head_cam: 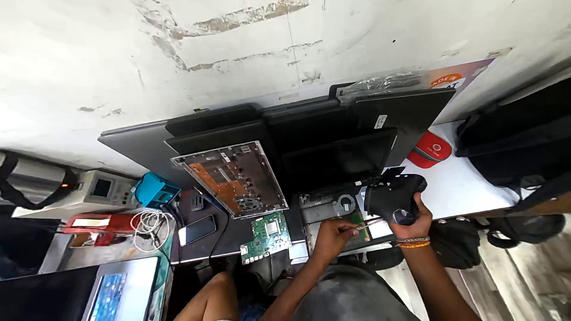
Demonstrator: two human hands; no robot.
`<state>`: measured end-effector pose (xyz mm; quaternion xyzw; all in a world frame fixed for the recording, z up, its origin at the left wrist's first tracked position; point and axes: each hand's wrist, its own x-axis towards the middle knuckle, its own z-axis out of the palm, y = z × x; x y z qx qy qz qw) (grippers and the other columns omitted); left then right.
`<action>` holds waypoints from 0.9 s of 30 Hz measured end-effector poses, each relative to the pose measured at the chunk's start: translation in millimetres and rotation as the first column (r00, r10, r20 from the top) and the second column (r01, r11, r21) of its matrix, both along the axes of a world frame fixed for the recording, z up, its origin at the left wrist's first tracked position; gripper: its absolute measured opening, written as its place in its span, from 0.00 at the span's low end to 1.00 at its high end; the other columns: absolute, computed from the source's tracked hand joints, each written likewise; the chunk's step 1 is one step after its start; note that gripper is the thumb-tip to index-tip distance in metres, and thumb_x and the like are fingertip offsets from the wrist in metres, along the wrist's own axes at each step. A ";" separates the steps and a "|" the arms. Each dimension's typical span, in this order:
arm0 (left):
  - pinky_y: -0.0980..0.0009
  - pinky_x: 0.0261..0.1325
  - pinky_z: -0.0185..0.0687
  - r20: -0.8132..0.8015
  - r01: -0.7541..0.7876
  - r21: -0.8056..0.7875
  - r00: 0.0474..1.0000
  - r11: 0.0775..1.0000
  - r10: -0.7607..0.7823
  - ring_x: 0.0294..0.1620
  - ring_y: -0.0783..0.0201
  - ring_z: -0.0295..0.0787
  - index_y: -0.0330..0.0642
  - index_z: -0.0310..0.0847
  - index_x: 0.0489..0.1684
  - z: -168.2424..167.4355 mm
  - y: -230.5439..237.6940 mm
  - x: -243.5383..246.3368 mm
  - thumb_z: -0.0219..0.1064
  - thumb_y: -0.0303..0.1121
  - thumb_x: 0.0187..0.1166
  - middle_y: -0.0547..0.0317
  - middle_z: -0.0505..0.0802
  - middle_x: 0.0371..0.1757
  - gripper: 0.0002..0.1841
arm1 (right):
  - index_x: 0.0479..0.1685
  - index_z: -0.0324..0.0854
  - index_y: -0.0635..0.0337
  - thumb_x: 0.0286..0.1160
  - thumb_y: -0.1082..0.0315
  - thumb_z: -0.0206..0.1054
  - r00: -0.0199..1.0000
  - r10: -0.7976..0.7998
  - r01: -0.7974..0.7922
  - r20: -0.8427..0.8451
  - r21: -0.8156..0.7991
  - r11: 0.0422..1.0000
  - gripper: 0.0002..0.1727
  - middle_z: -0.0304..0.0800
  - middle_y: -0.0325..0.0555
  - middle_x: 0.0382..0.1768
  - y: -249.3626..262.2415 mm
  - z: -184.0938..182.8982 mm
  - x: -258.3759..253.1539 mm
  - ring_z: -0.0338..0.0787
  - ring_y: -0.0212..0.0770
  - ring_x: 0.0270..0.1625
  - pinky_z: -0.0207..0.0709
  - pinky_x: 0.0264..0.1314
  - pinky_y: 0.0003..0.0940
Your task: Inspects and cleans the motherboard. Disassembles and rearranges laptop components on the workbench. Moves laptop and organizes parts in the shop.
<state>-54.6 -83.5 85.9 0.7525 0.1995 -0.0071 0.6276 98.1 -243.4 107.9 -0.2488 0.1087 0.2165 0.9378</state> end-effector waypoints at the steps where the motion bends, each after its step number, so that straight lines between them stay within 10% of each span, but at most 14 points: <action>1: 0.67 0.50 0.91 -0.029 -0.022 0.077 0.999 0.997 0.025 0.38 0.73 0.92 0.48 0.96 0.43 -4.2 -0.5 -1.9 0.77 0.39 0.75 0.66 0.97 0.37 0.08 | 0.53 0.86 0.44 0.81 0.51 0.62 1.000 0.000 0.001 0.025 -0.045 0.999 0.14 0.95 0.40 0.48 2.2 0.1 -3.9 0.95 0.37 0.52 0.91 0.52 0.45; 4: 0.69 0.49 0.88 -0.081 -0.156 -0.073 0.985 0.985 0.151 0.40 0.70 0.92 0.42 0.94 0.37 -17.2 -5.1 -6.9 0.75 0.32 0.75 0.62 0.96 0.38 0.05 | 0.56 0.83 0.41 0.82 0.56 0.61 0.994 -0.015 0.031 0.109 -0.144 0.989 0.11 0.94 0.36 0.49 10.4 -2.0 -16.5 0.94 0.35 0.53 0.91 0.52 0.42; 8: 0.68 0.34 0.81 -0.411 -0.550 -0.497 0.830 0.671 0.376 0.33 0.63 0.85 0.36 0.83 0.43 -37.2 -1.4 -9.3 0.63 0.29 0.85 0.55 0.89 0.35 0.06 | 0.57 0.82 0.38 0.87 0.57 0.56 0.989 -0.019 0.051 0.145 -0.222 0.974 0.11 0.94 0.32 0.48 11.3 -2.4 -33.7 0.94 0.31 0.50 0.91 0.50 0.36; 13: 0.44 0.61 0.86 -0.384 -0.200 0.281 0.873 0.939 0.301 0.50 0.52 0.94 0.46 0.93 0.49 -116.9 56.9 -18.3 0.70 0.43 0.82 0.53 0.97 0.45 0.13 | 0.59 0.82 0.40 0.88 0.60 0.54 0.974 0.012 0.085 0.226 -0.413 0.907 0.12 0.93 0.33 0.45 -5.7 -7.6 -31.9 0.93 0.30 0.44 0.90 0.44 0.33; 19: 0.41 0.67 0.83 -0.487 0.039 0.463 0.846 0.885 0.218 0.63 0.50 0.91 0.58 0.92 0.61 -132.3 75.9 -6.4 0.65 0.40 0.84 0.57 0.93 0.65 0.13 | 0.50 0.81 0.51 0.80 0.67 0.61 0.902 0.329 0.044 0.281 -0.817 0.575 0.07 0.83 0.36 0.27 -2.5 -10.8 -34.1 0.80 0.30 0.23 0.77 0.23 0.28; 24: 0.45 0.63 0.86 -0.342 -0.227 0.339 0.874 0.913 0.345 0.52 0.52 0.94 0.44 0.93 0.51 -125.7 77.0 -19.0 0.67 0.43 0.83 0.52 0.96 0.49 0.14 | 0.35 0.86 0.55 0.70 0.63 0.71 0.438 0.857 0.226 0.270 -0.956 0.187 0.06 0.85 0.39 0.26 -3.2 -47.3 -30.7 0.84 0.36 0.28 0.81 0.32 0.39; 27: 0.53 0.56 0.90 -0.278 -0.489 -0.218 0.861 0.844 0.427 0.52 0.52 0.94 0.33 0.78 0.70 -118.7 67.5 -20.5 0.52 0.44 0.94 0.42 0.93 0.55 0.23 | 0.43 0.92 0.50 0.72 0.62 0.68 0.004 0.998 0.369 0.057 -0.928 0.052 0.09 0.92 0.44 0.47 3.5 -56.8 -37.6 0.92 0.45 0.47 0.88 0.50 0.50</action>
